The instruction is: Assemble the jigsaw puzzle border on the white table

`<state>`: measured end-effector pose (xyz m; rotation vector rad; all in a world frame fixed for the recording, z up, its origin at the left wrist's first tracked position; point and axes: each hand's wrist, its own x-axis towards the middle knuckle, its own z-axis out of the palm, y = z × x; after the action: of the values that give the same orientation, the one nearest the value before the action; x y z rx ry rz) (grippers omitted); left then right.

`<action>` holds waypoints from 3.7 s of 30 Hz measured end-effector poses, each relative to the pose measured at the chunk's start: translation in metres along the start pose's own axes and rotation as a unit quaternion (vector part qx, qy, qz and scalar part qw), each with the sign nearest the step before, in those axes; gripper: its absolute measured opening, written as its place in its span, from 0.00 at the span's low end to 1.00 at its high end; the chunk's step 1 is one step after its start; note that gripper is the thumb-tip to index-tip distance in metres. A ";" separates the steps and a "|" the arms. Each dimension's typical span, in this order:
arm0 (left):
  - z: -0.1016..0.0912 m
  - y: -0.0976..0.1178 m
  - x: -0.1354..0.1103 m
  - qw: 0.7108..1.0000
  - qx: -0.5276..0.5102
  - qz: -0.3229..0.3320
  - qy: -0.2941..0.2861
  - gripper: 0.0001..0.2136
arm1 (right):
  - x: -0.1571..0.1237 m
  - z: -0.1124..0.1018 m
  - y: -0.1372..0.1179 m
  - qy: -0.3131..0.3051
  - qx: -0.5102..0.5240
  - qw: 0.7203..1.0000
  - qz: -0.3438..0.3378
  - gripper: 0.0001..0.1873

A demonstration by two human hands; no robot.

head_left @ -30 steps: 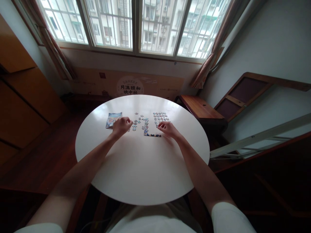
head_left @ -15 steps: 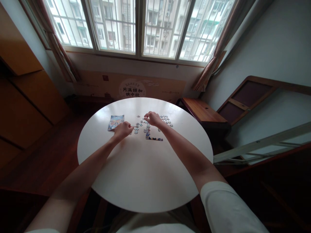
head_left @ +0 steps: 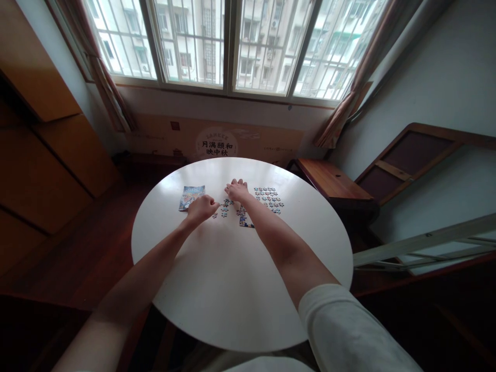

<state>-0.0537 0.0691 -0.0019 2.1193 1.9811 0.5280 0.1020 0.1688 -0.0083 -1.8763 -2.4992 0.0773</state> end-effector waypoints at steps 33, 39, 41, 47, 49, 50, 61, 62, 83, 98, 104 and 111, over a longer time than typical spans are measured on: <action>0.019 0.030 -0.028 0.932 -0.089 0.351 -0.016 0.12 | -0.085 -0.026 0.033 0.184 0.344 0.919 -0.051 0.08; 0.034 0.039 -0.039 0.898 -0.050 0.434 -0.040 0.17 | -0.136 -0.020 0.082 0.186 0.450 0.872 0.043 0.10; 0.035 0.040 -0.042 0.902 -0.023 0.426 -0.070 0.20 | -0.149 -0.010 0.091 0.171 0.476 0.860 0.069 0.12; 0.029 0.038 -0.043 0.902 0.004 0.419 -0.103 0.20 | -0.165 0.014 0.098 0.133 0.502 0.851 0.079 0.12; 0.028 0.036 -0.042 0.906 -0.009 0.410 -0.105 0.19 | -0.166 0.016 0.099 0.119 0.487 0.862 0.070 0.10; 0.028 0.035 -0.042 0.908 -0.017 0.405 -0.105 0.18 | -0.166 0.016 0.099 0.112 0.479 0.868 0.066 0.09; 0.027 0.031 -0.037 0.916 -0.073 0.369 -0.137 0.16 | -0.165 0.021 0.111 0.072 0.458 0.885 0.029 0.07; 0.027 0.031 -0.037 0.916 -0.072 0.369 -0.139 0.16 | -0.165 0.021 0.111 0.069 0.460 0.885 0.024 0.07; 0.021 0.036 -0.039 0.919 -0.072 0.359 -0.148 0.17 | -0.169 0.014 0.105 0.055 0.402 0.914 0.000 0.09; 0.021 0.036 -0.039 0.918 -0.078 0.357 -0.152 0.17 | -0.172 0.012 0.099 0.052 0.381 0.923 0.008 0.07; 0.018 0.038 -0.040 0.919 -0.069 0.356 -0.153 0.17 | -0.172 0.012 0.100 0.045 0.373 0.927 0.001 0.09; 0.020 0.036 -0.039 0.920 -0.071 0.356 -0.151 0.17 | -0.172 0.011 0.099 0.046 0.369 0.928 0.003 0.09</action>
<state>-0.0143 0.0294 -0.0117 2.5930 0.9433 0.3884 0.2441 0.0310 -0.0214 -1.5079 -1.9746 0.7849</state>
